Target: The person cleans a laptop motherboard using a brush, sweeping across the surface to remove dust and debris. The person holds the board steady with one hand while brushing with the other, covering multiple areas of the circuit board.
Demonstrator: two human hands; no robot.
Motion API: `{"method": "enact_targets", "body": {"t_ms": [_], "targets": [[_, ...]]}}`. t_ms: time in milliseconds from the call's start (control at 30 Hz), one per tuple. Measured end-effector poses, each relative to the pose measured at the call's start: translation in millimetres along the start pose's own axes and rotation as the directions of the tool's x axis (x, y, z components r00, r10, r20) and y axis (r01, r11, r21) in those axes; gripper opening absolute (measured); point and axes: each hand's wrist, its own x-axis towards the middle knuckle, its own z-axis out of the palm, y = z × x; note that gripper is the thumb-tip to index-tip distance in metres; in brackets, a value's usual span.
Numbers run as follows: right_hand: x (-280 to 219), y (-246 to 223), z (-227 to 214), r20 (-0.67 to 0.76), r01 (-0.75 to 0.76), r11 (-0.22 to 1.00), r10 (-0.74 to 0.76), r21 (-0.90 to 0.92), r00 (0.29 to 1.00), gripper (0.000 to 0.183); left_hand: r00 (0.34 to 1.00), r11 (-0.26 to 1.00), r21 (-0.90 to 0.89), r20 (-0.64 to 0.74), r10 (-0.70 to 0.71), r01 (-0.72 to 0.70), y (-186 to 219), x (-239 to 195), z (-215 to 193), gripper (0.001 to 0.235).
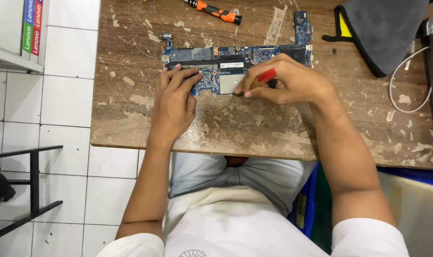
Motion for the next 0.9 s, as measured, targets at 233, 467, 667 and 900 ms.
{"method": "enact_targets", "body": {"t_ms": [233,467,667,900], "targets": [[-8.3,7.6,-7.5,0.011,-0.019,1.000,0.019,-0.018,1.000,0.009,0.991,0.949,0.294,0.095,0.092,-0.117,-1.4,39.6,-10.6,0.023],[-9.9,16.9,-11.0,0.031,-0.072,0.973,0.081,-0.218,0.996,0.010,0.841,0.871,-0.055,0.234,0.487,-0.489,10.8,137.5,-8.4,0.012],[-11.0,28.6,-24.3,-0.173,-0.050,0.985,0.022,-0.163,0.985,0.005,0.777,0.800,-0.115,0.194,0.599,-0.588,-16.3,144.8,30.7,0.019],[-9.3,38.0,-23.3,-0.222,-0.030,0.992,0.057,0.119,0.973,0.005,0.784,0.867,-0.110,0.384,0.487,-0.485,-2.5,131.7,0.2,0.070]]}}
